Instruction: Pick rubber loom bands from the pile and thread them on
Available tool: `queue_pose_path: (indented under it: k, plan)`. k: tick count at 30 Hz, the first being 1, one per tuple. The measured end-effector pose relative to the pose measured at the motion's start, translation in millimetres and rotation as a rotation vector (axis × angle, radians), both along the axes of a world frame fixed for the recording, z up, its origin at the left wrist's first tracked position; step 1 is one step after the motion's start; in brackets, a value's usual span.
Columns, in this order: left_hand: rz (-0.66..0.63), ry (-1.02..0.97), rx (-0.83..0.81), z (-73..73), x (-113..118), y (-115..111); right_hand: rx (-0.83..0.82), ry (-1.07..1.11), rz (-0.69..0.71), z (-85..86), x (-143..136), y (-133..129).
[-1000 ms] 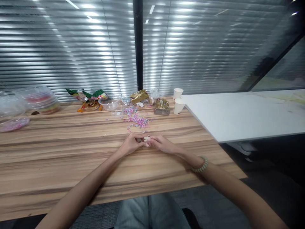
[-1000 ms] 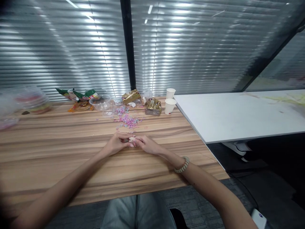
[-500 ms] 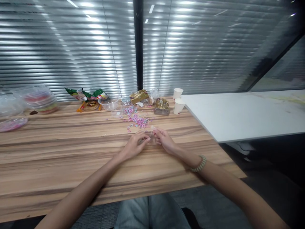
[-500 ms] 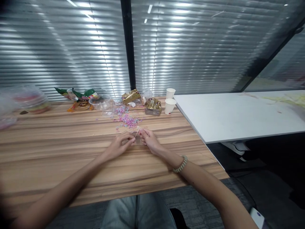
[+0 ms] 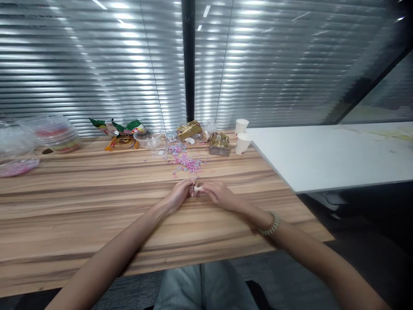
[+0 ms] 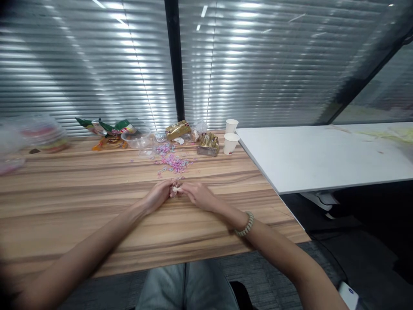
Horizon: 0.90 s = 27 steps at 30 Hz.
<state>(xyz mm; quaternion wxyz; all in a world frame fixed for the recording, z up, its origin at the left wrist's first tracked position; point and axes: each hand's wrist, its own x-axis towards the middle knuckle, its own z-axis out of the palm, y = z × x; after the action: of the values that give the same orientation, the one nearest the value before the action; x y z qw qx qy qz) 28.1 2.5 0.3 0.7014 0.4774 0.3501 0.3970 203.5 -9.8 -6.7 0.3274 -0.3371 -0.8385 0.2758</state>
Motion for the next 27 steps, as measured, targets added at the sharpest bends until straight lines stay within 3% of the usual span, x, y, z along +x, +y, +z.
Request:
queue_pose_path:
  k: [4,9,12,15,17,20,24,27]
  plan:
    - [0.005,0.087,0.059,5.6,-5,-1,0.051,-0.179,-0.025,0.2,2,1]
    - [-0.073,0.273,0.46,16.8,-7,-7,-0.032,-0.074,-0.1,6.4,-1,-2]
    - [-0.011,0.393,0.64,22.2,-7,-11,-0.224,0.132,-0.126,7.0,-4,-3]
    - [0.017,0.436,0.671,23.7,-7,-11,-0.528,0.39,-0.097,2.3,-7,-2]
    - [0.0,0.415,0.653,21.1,-8,-9,-0.654,0.515,-0.061,-0.7,-8,-2]
    - [-0.053,0.317,0.487,11.9,-7,-3,-0.658,0.531,-0.011,0.2,-8,-4]
    - [-0.034,0.087,0.096,0.5,-3,0,-0.317,0.189,0.069,7.6,0,-4]
    - [-0.028,0.004,-0.041,3.1,-1,-3,-0.017,-0.064,0.083,8.7,8,0]
